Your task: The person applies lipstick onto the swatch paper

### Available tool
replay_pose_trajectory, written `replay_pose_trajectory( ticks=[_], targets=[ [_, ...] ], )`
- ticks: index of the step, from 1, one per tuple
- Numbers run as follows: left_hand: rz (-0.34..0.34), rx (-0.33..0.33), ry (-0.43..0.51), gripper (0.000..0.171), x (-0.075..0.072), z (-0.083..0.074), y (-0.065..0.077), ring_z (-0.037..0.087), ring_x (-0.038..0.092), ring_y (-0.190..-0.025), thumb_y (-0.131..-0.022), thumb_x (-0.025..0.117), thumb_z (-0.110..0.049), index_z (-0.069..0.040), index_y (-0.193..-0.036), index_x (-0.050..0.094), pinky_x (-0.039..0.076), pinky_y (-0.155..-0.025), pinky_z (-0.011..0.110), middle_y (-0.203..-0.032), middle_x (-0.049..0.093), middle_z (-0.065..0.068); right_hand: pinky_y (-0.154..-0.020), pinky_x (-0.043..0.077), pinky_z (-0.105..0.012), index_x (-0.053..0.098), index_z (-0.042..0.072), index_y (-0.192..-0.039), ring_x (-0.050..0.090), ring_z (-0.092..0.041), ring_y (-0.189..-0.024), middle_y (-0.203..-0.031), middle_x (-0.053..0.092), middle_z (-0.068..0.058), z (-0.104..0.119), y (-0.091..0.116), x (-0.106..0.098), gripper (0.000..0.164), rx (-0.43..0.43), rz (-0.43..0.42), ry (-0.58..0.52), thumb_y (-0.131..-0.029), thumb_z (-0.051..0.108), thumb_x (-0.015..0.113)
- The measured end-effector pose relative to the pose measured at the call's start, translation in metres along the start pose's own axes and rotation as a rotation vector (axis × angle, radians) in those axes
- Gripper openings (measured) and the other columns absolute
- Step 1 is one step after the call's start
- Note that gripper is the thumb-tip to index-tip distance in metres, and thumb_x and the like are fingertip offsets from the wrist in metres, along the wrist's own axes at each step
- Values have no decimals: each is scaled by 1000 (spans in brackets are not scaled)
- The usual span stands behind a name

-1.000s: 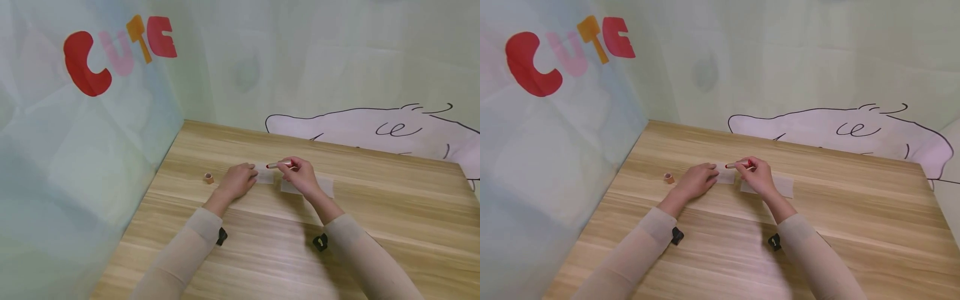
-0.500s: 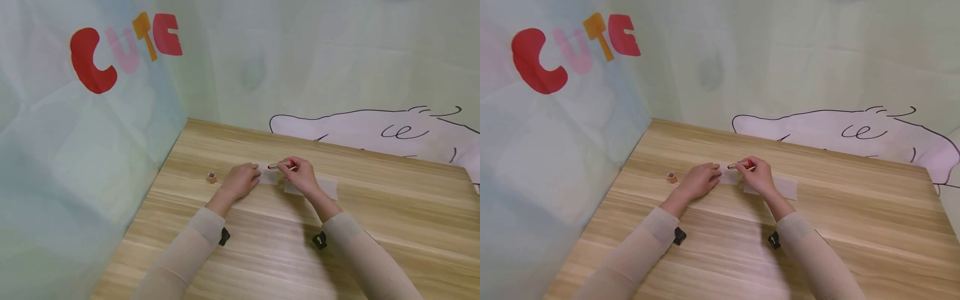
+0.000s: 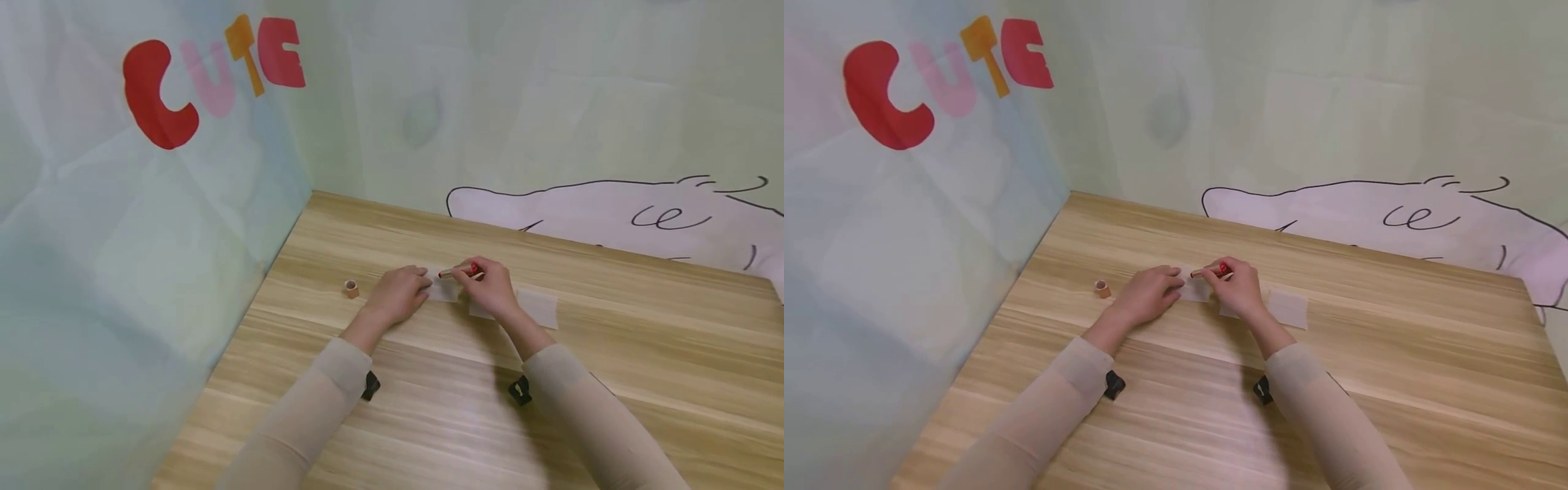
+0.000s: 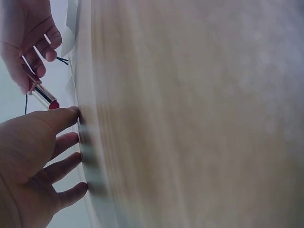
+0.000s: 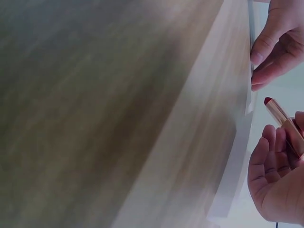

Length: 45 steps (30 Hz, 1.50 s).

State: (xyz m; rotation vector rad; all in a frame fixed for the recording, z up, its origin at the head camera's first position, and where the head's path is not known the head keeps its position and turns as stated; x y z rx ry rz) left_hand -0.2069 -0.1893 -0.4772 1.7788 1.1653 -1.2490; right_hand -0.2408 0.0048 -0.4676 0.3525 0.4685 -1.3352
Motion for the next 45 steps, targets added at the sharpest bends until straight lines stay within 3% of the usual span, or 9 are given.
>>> replay_pose_trajectory(
  ticks=[15,33,45],
  targets=[
    [-12,32,-2,31,1,-2,-3,26,52,-135,-100,66,-24,-11,-128,70,38,-114,39,-143,58,8,-58,49,-23,74,4,-96,65,-18,-72,-85,72,-7,-3,-4,6,21,-49,-1,156,-92,24,77],
    [-32,31,12,29,1,-1,-2,27,53,-134,-100,67,-23,-9,-125,72,41,-112,40,-140,61,9,-58,51,-25,75,4,-99,65,-19,-71,-88,74,-7,0,-4,9,24,-84,-2,190,-92,28,77],
    [-36,22,21,30,1,1,-2,26,54,-132,-99,68,-22,-9,-126,71,42,-112,39,-140,61,9,-58,50,-28,75,7,-90,62,-16,-66,-82,73,-5,-1,0,8,18,-109,75,216,-92,24,78]
  ],
)
Point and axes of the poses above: each hand's wrist, its own y-axis away from the middle knuckle, its own x-axis out of the palm, z = x × y, the point moved 2 cm from there along -y, towards the middle knuckle
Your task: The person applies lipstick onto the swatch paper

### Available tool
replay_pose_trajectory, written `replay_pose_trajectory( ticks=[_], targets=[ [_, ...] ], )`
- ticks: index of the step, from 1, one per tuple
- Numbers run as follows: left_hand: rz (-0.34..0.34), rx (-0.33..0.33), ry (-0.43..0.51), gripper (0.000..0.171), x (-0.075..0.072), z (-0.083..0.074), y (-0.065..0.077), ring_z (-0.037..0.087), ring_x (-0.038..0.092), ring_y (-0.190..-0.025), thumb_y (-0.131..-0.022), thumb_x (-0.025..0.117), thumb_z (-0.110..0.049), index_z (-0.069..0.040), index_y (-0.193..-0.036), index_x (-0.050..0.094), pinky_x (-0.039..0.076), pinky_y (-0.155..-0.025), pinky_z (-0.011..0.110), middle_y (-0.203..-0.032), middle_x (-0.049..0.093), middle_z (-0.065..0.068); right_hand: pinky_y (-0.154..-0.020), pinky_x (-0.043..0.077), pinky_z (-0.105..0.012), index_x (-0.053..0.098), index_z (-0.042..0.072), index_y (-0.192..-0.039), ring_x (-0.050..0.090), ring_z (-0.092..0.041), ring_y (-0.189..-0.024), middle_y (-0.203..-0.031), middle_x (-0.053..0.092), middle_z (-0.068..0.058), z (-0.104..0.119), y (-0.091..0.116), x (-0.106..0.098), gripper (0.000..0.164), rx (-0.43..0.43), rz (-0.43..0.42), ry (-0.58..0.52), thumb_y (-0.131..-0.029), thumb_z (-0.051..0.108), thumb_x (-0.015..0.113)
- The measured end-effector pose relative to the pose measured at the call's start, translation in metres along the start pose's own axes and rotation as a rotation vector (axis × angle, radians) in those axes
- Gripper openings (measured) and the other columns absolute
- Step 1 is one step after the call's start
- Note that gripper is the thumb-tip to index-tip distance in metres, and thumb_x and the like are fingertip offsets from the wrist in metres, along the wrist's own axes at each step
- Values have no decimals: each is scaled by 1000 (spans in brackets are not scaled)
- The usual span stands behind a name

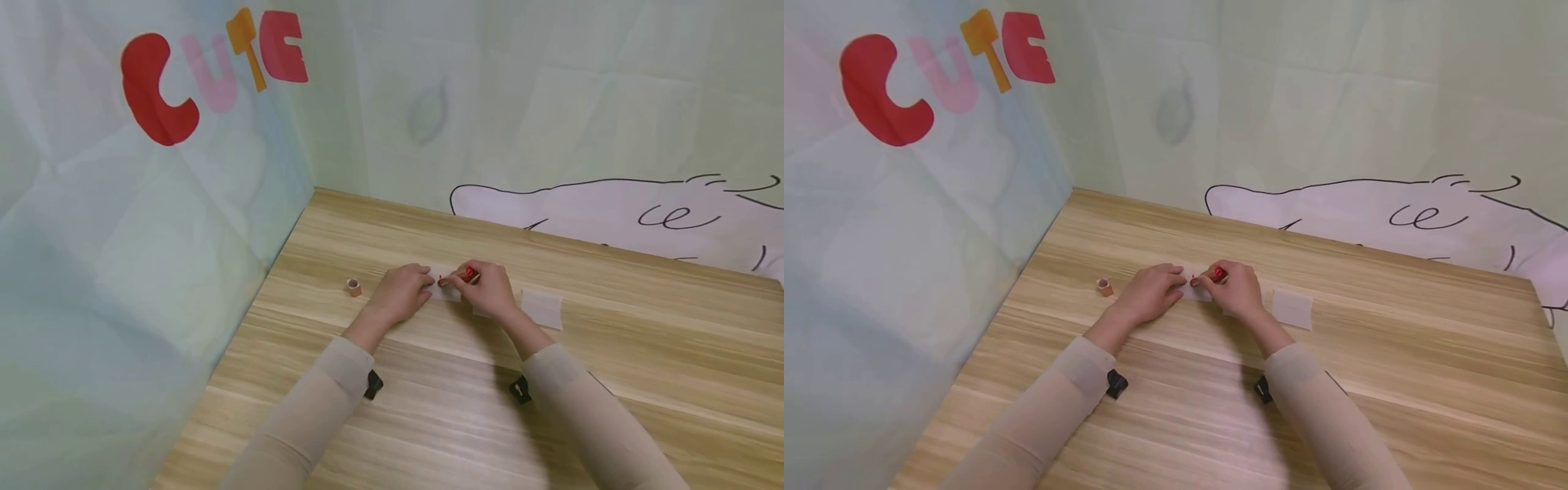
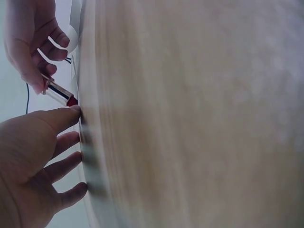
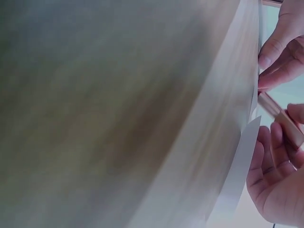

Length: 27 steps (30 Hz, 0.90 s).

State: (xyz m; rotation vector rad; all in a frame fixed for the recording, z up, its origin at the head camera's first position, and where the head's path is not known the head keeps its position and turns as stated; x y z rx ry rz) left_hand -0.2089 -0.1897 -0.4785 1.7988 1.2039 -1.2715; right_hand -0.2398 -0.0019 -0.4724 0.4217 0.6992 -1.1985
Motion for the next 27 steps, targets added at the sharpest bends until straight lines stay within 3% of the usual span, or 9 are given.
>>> replay_pose_trajectory(
  ticks=[10,17,27],
  targets=[
    [16,-8,6,31,-1,0,0,27,52,-135,-100,67,-23,-10,-127,71,40,-113,40,-142,59,8,-46,49,-29,72,7,-88,58,-14,-52,-77,70,-5,1,7,-3,16,-12,73,-54,-91,21,78],
    [2,-11,17,30,2,2,0,25,53,-133,-99,68,-23,-9,-125,71,39,-114,39,-140,61,8,-61,52,-26,76,8,-96,63,-16,-69,-88,73,-6,-1,8,-13,15,-28,-14,-72,-92,22,77],
    [-10,-9,30,30,2,1,0,26,54,-133,-99,68,-21,-7,-125,70,40,-113,39,-140,61,10,-58,48,-23,75,5,-101,60,-19,-71,-86,71,-9,-13,10,-41,19,11,-114,-85,-92,22,76]
  ],
)
Point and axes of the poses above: each hand's wrist, its own y-axis away from the middle knuckle, its own x-axis out of the palm, z = x × y, the point moved 2 cm from there along -y, towards the middle knuckle
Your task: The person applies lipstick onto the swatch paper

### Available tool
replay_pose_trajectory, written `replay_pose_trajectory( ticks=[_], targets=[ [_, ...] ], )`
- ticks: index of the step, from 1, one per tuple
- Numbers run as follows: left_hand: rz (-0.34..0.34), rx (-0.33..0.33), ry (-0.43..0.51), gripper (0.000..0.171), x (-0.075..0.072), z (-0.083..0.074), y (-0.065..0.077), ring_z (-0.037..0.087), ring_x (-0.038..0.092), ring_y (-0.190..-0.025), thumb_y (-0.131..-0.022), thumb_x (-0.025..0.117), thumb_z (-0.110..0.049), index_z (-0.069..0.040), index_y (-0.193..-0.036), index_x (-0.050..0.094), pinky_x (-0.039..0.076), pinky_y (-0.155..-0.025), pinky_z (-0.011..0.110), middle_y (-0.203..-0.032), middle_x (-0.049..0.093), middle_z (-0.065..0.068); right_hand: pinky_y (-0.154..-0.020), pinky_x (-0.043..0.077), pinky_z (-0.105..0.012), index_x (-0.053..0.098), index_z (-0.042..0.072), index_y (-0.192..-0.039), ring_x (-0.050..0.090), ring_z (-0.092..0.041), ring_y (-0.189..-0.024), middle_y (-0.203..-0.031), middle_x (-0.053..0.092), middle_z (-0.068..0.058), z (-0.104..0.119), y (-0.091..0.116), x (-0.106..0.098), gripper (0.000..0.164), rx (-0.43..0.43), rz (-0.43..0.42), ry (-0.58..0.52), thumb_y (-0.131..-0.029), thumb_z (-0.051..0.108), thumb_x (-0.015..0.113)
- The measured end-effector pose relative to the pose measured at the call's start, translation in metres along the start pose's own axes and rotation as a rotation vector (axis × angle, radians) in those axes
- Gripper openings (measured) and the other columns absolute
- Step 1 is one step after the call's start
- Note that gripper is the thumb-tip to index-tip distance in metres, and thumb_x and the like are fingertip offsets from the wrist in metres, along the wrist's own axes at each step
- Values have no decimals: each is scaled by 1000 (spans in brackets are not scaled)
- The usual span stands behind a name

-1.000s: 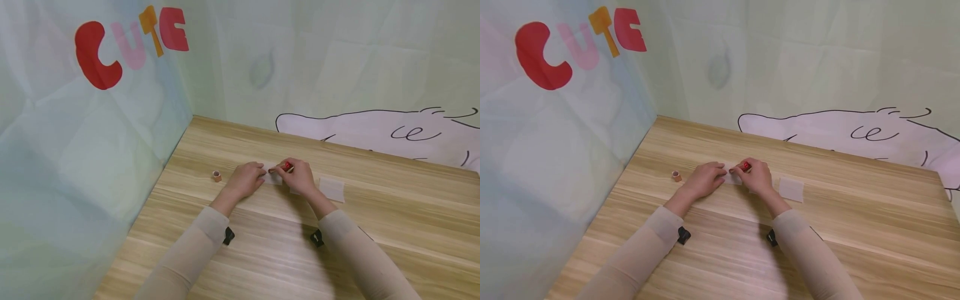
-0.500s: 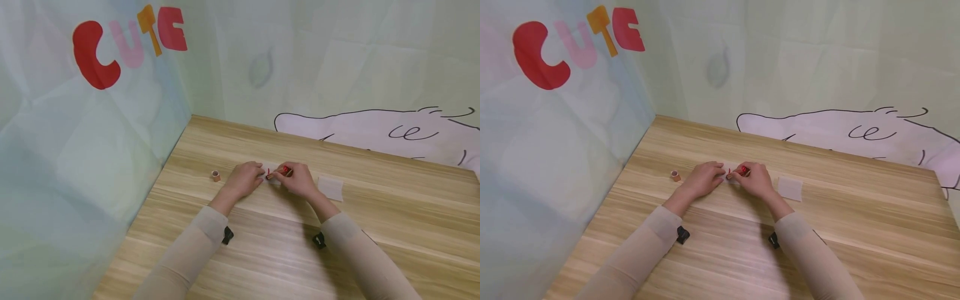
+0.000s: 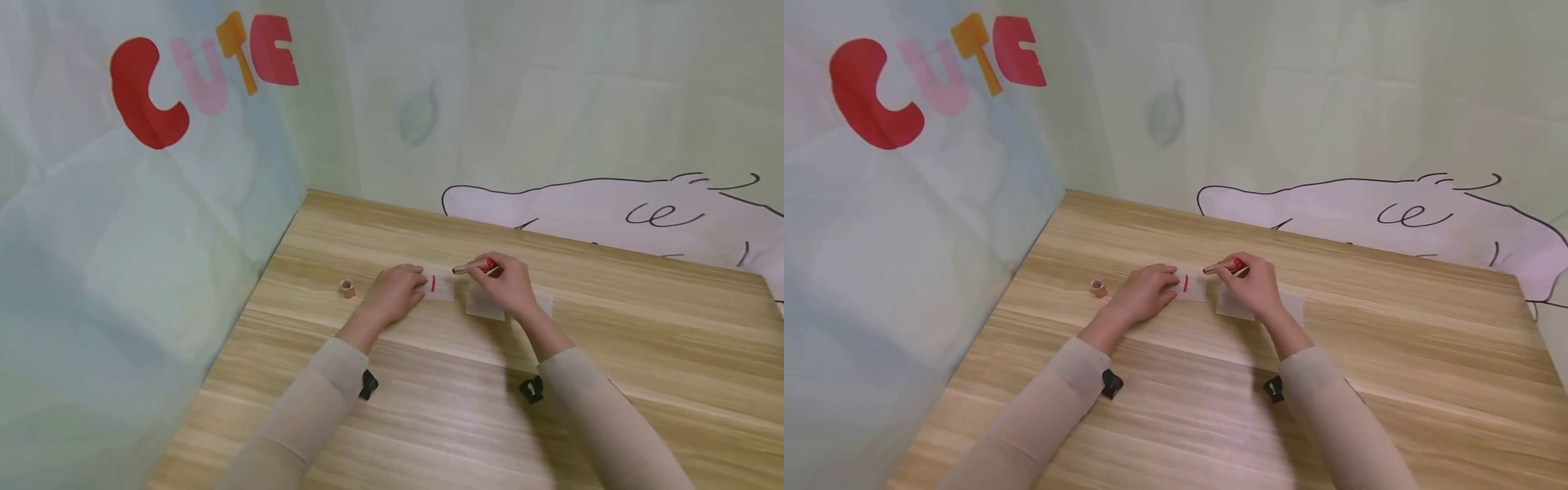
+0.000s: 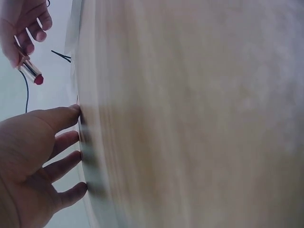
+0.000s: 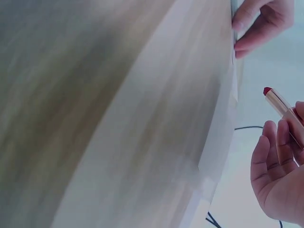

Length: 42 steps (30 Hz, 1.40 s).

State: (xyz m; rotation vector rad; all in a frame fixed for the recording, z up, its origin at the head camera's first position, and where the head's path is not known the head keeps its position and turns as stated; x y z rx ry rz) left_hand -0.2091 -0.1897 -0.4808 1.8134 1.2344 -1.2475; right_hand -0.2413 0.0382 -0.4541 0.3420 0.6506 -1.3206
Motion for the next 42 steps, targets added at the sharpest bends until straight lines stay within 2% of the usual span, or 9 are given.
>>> replay_pose_trajectory(
  ticks=[8,14,23,28,34,42],
  targets=[
    [37,-21,68,35,-5,-2,-1,29,52,-135,-100,67,-21,-4,-130,67,37,-115,40,-141,59,14,-57,49,-22,75,5,-103,61,-18,-72,-87,70,-9,-9,5,-21,22,35,-24,-28,-93,24,75],
    [30,-27,46,39,-7,-5,-1,29,51,-136,-100,67,-24,-5,-134,65,36,-116,41,-143,58,14,-58,51,-20,74,3,-107,65,-11,-67,-88,70,-8,-18,9,-35,25,62,-38,-76,-93,23,75],
    [-36,50,-16,35,-9,-19,-5,29,53,-133,-99,68,-24,-8,-130,68,39,-113,43,-141,60,12,-56,49,-19,73,2,-106,65,-9,-67,-88,69,-6,-22,17,-49,27,95,-54,-107,-94,26,74],
    [-39,70,-18,34,-10,-30,-9,28,53,-133,-98,69,-23,-8,-129,69,40,-112,44,-141,60,12,-58,50,-19,73,2,-109,65,-7,-67,-89,71,-4,-25,20,-57,31,105,-68,-116,-93,29,75],
    [-19,76,-32,35,-8,-40,-13,27,52,-134,-99,67,-24,-9,-131,68,39,-113,45,-142,59,12,-60,51,-22,73,6,-110,66,-10,-69,-92,69,-2,-29,24,-68,31,148,-72,-114,-94,33,74],
    [-29,104,-51,34,-6,-50,-19,27,53,-134,-99,68,-24,-9,-129,69,39,-112,45,-141,60,11,-62,51,-22,73,4,-110,68,-16,-72,-93,71,-4,-32,27,-79,34,145,-89,-115,-94,34,74]
  ],
)
Point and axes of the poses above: each hand's wrist, its own y-axis away from the middle knuckle, its own x-axis out of the palm, z = x × y, the point moved 2 cm from there along -y, towards the middle knuckle
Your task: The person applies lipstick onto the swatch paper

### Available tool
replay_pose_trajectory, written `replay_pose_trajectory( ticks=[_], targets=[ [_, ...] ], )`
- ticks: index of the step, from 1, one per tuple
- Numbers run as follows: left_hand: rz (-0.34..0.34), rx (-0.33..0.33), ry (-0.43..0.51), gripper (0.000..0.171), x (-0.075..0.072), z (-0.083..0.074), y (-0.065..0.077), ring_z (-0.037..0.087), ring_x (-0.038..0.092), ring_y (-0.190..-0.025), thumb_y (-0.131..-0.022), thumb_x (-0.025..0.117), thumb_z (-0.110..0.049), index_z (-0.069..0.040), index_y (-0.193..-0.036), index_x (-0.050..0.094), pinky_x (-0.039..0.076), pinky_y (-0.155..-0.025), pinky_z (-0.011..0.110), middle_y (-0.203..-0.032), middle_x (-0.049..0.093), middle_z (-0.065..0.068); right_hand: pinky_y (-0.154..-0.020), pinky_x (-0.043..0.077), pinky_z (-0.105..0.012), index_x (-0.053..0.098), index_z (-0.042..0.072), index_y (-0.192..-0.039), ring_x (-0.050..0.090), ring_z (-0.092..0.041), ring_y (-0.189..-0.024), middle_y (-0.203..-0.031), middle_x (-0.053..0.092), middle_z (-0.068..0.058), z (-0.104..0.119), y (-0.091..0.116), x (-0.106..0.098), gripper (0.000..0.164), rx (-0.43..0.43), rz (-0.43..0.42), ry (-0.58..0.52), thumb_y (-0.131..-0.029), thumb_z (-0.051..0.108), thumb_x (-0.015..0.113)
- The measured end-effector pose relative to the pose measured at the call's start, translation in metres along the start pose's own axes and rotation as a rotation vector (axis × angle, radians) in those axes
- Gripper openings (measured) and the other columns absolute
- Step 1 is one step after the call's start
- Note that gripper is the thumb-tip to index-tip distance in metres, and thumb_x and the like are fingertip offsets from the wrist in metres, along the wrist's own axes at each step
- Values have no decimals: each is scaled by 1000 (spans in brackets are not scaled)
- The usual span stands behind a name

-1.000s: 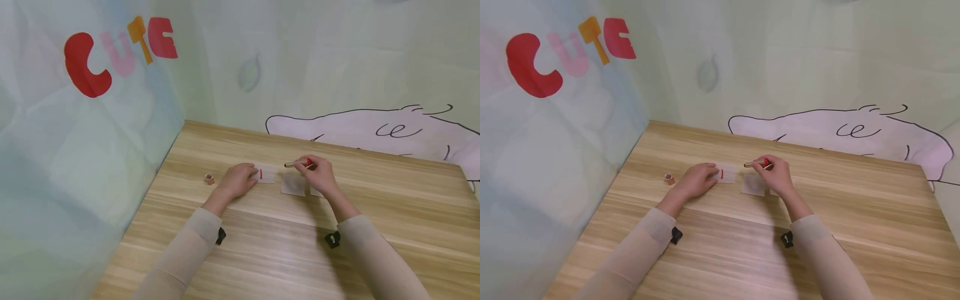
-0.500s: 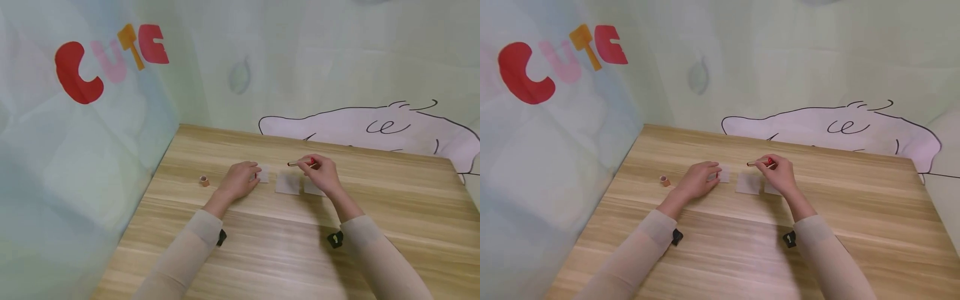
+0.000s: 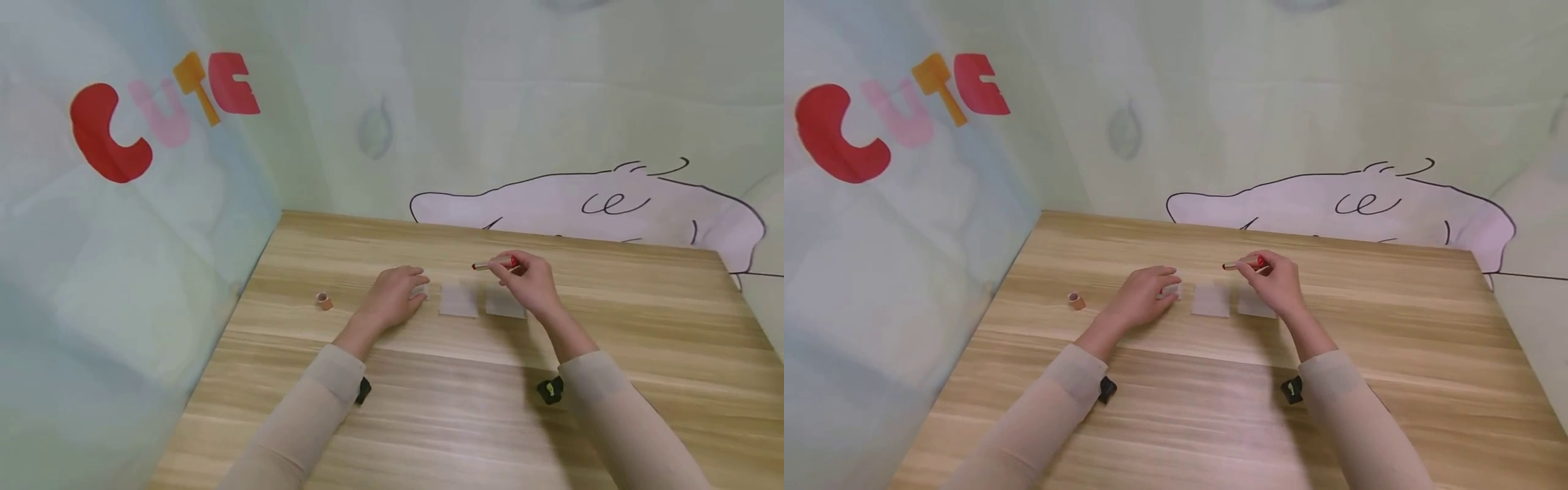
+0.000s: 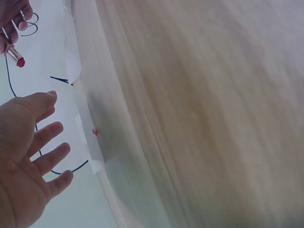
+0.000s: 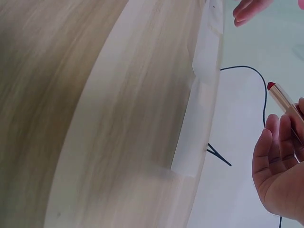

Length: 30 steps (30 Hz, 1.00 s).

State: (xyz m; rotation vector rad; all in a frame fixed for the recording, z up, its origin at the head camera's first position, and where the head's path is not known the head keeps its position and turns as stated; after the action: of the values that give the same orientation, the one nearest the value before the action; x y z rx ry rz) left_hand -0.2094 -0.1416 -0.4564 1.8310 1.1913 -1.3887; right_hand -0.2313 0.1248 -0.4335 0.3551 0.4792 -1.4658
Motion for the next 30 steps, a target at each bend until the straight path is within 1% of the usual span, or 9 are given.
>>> replay_pose_trajectory(
  ticks=[2,7,15,21,30],
  targets=[
    [-1,4,-1,34,1,-1,-1,27,53,-134,-99,67,-24,-9,-129,69,39,-112,45,-141,60,11,-62,51,-22,73,4,-111,68,-18,-73,-93,70,-4,0,0,-2,35,11,0,1,-94,35,74],
    [15,8,16,34,2,-6,-3,27,52,-135,-100,66,-23,-8,-130,68,39,-113,44,-142,59,11,-63,52,-22,72,5,-111,67,-15,-73,-95,70,-5,-2,2,-5,34,24,3,-2,-94,35,73],
    [26,32,44,33,3,-14,-5,28,52,-135,-100,66,-21,-7,-129,68,38,-114,44,-141,60,12,-61,51,-22,72,5,-111,66,-15,-72,-95,70,-7,-2,4,-8,33,18,-5,-6,-95,34,73],
    [28,60,53,32,7,-18,-7,27,55,-132,-99,67,-20,-7,-128,69,38,-114,43,-137,63,11,-62,51,-22,72,5,-110,66,-14,-72,-94,70,-7,-3,6,-11,32,14,-10,-1,-95,33,73],
    [29,103,3,30,14,-23,-10,26,57,-129,-98,68,-20,-7,-125,71,40,-113,42,-134,65,10,-62,52,-21,72,4,-111,65,-11,-70,-94,70,-7,-6,10,-16,32,14,-18,1,-95,32,73]
  ],
)
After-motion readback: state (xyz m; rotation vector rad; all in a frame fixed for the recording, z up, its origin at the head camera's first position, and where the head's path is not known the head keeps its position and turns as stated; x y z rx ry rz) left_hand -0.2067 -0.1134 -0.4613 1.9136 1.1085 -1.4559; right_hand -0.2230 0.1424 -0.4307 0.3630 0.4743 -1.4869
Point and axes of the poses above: each hand's wrist, its own y-axis away from the middle knuckle, its own x-axis out of the palm, z = x × y, the point moved 2 cm from there along -y, towards the middle knuckle
